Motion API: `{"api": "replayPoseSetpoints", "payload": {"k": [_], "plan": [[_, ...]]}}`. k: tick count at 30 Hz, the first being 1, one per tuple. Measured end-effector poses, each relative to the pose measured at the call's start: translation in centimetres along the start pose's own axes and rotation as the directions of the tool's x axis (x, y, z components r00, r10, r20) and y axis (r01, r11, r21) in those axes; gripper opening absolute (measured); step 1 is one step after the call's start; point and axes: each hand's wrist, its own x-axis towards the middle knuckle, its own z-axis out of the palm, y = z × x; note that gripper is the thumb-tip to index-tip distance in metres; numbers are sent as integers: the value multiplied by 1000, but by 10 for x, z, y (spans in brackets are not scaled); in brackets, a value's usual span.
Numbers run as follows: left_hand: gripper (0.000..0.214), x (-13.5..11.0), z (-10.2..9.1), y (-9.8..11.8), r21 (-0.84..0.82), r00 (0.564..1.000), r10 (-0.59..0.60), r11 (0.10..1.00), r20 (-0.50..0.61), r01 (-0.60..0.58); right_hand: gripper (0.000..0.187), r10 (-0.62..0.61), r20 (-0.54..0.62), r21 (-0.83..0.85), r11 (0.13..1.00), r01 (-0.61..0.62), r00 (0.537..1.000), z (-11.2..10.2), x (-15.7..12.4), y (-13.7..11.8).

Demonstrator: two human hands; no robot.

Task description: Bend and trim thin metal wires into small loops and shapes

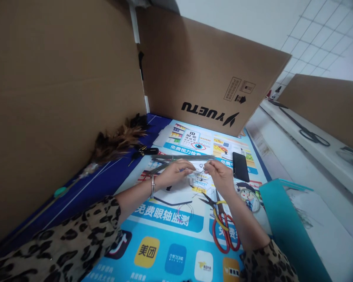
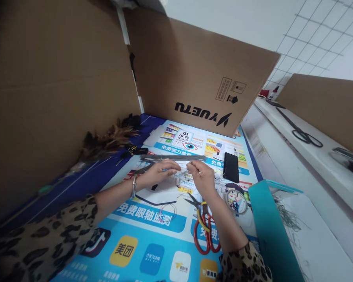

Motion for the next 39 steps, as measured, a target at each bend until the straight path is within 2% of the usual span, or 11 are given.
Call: {"api": "replayPoseSetpoints", "payload": {"k": [3, 8, 10, 13, 15, 21, 25, 28, 31, 35, 39], "plan": [[22, 0, -4, 7, -87, 999, -49, 995, 20, 50, 22, -81, 83, -72, 994, 87, 993, 7, -4, -5], [17, -2, -4, 2, -177, 974, -100, 975, 205, 137, 18, -167, 174, -117, 975, 189, 971, 21, -9, 0], [16, -4, -3, -5, -192, 953, -157, 959, 257, 210, 17, -165, 195, -122, 974, 191, 967, 26, -10, 5], [16, -7, -2, -14, -160, 899, -253, 932, 358, 326, 16, -142, 246, -137, 974, 179, 959, 34, -13, 14], [16, -8, -3, -17, -120, 871, -280, 928, 403, 354, 14, -123, 292, -158, 972, 174, 948, 39, -14, 17], [11, -8, -9, -13, -136, 847, -271, 920, 457, 367, 10, -103, 365, -172, 969, 176, 925, 45, -18, 20], [12, -8, -10, -12, -155, 824, -287, 901, 488, 405, 10, -83, 374, -158, 976, 151, 924, 44, -18, 22], [17, -8, -10, -16, -152, 807, -303, 890, 506, 430, 12, -69, 339, -163, 978, 131, 938, 42, -17, 23], [21, -8, -9, -20, -120, 811, -281, 912, 513, 392, 10, -83, 306, -176, 974, 142, 948, 42, -17, 22], [22, -7, -6, -27, -45, 840, -228, 957, 493, 286, 9, -92, 386, -171, 971, 169, 918, 42, -18, 21], [20, -8, -4, -29, -75, 840, -207, 957, 502, 280, 9, -97, 373, -173, 970, 171, 923, 44, -19, 23]]}}
